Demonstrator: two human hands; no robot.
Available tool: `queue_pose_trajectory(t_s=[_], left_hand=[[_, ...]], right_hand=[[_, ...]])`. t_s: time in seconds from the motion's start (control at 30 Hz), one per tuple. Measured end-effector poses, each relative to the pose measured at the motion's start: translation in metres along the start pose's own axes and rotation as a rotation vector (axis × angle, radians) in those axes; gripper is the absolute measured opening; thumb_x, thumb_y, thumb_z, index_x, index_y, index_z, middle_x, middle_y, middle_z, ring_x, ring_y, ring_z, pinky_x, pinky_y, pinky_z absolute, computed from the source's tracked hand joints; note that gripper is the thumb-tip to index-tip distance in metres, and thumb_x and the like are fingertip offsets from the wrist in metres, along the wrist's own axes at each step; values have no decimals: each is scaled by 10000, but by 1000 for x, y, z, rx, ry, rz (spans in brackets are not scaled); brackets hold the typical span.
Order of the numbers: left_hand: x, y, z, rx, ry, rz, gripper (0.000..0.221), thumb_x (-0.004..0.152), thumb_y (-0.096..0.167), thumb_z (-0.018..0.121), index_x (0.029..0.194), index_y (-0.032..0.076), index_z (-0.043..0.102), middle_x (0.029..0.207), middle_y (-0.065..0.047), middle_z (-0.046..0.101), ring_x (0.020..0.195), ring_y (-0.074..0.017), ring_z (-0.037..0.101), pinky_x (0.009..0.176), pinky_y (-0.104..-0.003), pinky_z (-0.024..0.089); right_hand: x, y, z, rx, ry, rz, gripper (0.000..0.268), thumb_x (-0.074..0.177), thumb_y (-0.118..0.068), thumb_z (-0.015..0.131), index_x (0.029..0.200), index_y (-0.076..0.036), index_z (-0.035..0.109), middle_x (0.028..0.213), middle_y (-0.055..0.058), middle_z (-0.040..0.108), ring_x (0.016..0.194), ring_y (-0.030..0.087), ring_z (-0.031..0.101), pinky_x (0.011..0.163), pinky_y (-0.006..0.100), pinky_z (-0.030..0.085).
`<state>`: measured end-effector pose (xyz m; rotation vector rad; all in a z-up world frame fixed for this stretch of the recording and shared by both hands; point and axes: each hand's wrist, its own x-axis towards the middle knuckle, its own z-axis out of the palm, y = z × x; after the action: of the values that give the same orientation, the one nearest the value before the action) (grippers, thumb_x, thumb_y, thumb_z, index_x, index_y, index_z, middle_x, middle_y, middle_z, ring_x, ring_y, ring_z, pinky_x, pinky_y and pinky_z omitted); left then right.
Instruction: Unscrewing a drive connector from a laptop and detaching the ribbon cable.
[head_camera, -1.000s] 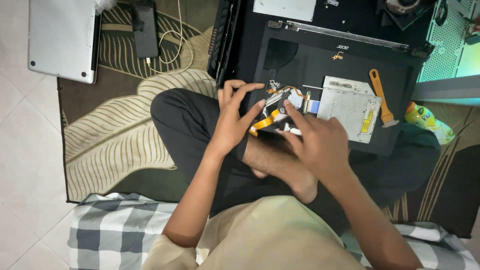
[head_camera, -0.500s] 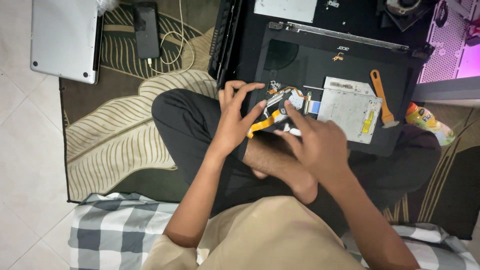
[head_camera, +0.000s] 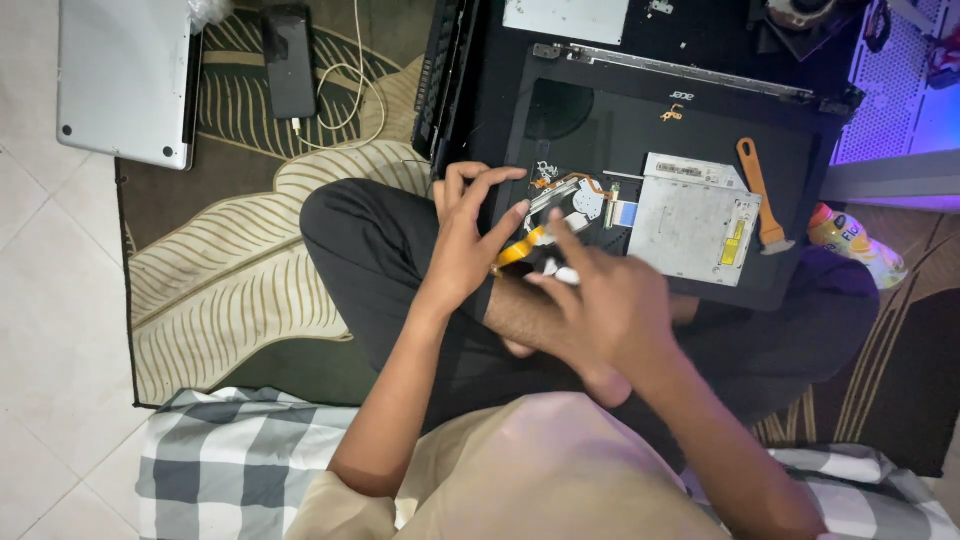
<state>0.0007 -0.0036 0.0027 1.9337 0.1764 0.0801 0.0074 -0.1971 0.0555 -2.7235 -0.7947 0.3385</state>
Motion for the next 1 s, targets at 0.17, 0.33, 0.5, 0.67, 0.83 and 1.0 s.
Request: queue_pose_trajectory(t_s=[0.17,0.33,0.5,0.67,0.83,1.0], left_hand=[[-1,1,0,8,2,-2,315,999,188,721,1301,206,635,1165,-33,420,1075,-230,398,1041,-420,354],[-1,2,0,-6,6,0,306,1005,196,716,1299,195,634,1153,-33,414,1070,-227,393,1032,-423,355],[-2,1,1,7,2,14,317,994,176,725,1297,192,630,1157,-37,411,1076,-244,397,1049,-448,352],[-2,7,-1,-17,-1,5,278,1010,190,707,1279,179,635,1151,-35,406,1070,-232,374,1040,-455,350],[0,5,1,-12,6,21,255,1015,199,704,1261,181,641,1136,-26,386,1059,-223,356,1041,-441,337],[0,7,-2,-14,-8,28,255,1018,240,703,1262,204,637,1135,-14,386,1064,-204,363,1042,-423,335]], right_hand=[[1,1,1,8,-32,0,669,931,-454,676,1545,-237,524,824,109,771,740,326,770,721,466,581],[3,15,-8,-53,-26,36,621,983,-482,621,1556,-257,538,810,105,770,739,310,772,721,424,583],[-1,-6,4,-12,-50,-24,661,932,-479,668,1528,-214,558,811,127,782,722,327,776,691,438,596],[3,16,-9,-34,-55,13,625,983,-481,610,1565,-274,507,852,123,780,729,313,775,692,434,597],[0,-1,-2,20,-18,37,687,952,-433,676,1573,-208,485,830,167,771,707,360,766,661,489,586],[-2,6,0,10,-65,26,662,965,-468,637,1576,-272,476,826,120,778,691,312,774,656,448,597]])
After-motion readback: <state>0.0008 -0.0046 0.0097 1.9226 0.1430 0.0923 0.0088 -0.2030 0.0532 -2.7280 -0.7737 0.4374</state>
